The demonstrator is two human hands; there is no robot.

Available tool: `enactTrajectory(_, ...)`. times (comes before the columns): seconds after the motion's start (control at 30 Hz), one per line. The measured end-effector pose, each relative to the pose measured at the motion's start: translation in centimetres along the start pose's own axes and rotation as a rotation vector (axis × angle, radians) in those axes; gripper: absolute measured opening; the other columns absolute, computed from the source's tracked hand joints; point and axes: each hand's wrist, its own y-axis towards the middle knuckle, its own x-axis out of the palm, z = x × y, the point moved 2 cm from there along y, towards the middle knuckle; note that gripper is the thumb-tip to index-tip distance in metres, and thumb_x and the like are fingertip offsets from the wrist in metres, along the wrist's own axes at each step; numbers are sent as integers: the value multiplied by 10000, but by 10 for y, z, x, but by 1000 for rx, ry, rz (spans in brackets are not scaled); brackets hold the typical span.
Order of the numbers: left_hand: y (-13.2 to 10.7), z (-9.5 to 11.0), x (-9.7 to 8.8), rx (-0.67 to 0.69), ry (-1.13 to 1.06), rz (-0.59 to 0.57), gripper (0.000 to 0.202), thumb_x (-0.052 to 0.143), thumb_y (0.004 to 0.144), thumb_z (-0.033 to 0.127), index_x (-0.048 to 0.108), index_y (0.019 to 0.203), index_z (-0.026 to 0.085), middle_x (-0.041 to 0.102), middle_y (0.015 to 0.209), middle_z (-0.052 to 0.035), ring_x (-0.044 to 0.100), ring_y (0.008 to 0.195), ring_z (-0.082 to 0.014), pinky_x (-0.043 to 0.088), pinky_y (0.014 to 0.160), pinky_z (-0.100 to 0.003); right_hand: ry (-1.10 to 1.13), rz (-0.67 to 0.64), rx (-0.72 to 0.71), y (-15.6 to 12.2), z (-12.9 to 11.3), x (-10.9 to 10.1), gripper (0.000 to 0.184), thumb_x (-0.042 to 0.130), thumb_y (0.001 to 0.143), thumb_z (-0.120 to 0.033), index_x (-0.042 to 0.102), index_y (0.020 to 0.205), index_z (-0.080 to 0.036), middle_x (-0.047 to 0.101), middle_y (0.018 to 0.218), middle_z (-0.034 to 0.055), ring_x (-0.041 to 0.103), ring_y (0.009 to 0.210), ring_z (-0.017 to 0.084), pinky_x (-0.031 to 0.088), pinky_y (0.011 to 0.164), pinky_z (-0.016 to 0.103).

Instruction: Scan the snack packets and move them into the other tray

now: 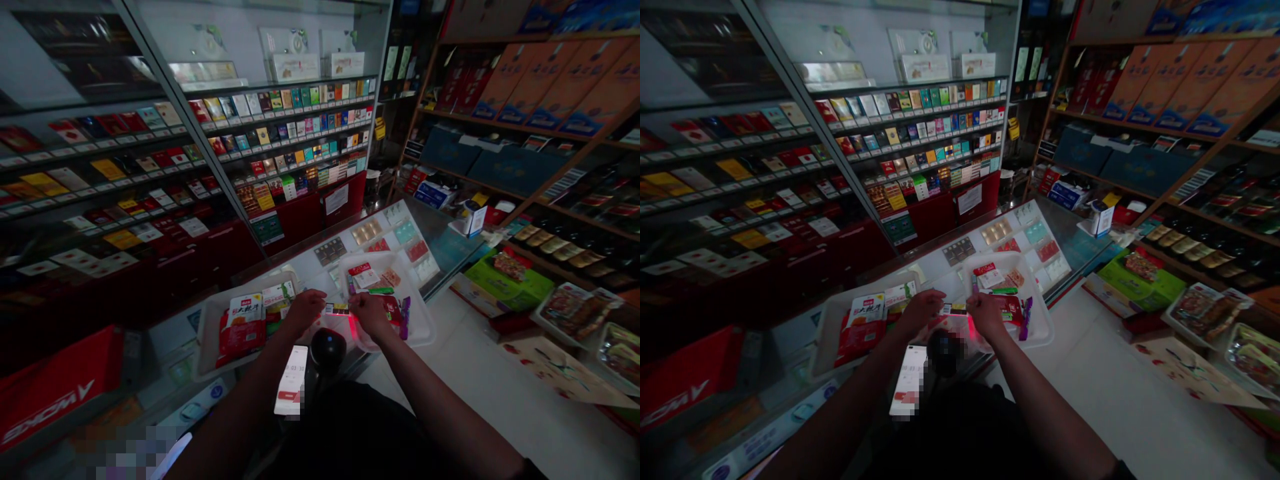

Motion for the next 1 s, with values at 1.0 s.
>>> enactTrajectory(1.0, -70, -98, -145, -268, 290, 437, 236, 648, 831, 292, 717, 986, 129, 743, 1070, -131, 695, 956, -229, 491, 803, -283, -220, -430, -109, -18, -98, 161, 59, 675, 764, -220, 673, 796, -172, 651, 731, -11, 557, 681, 121, 347, 617, 225)
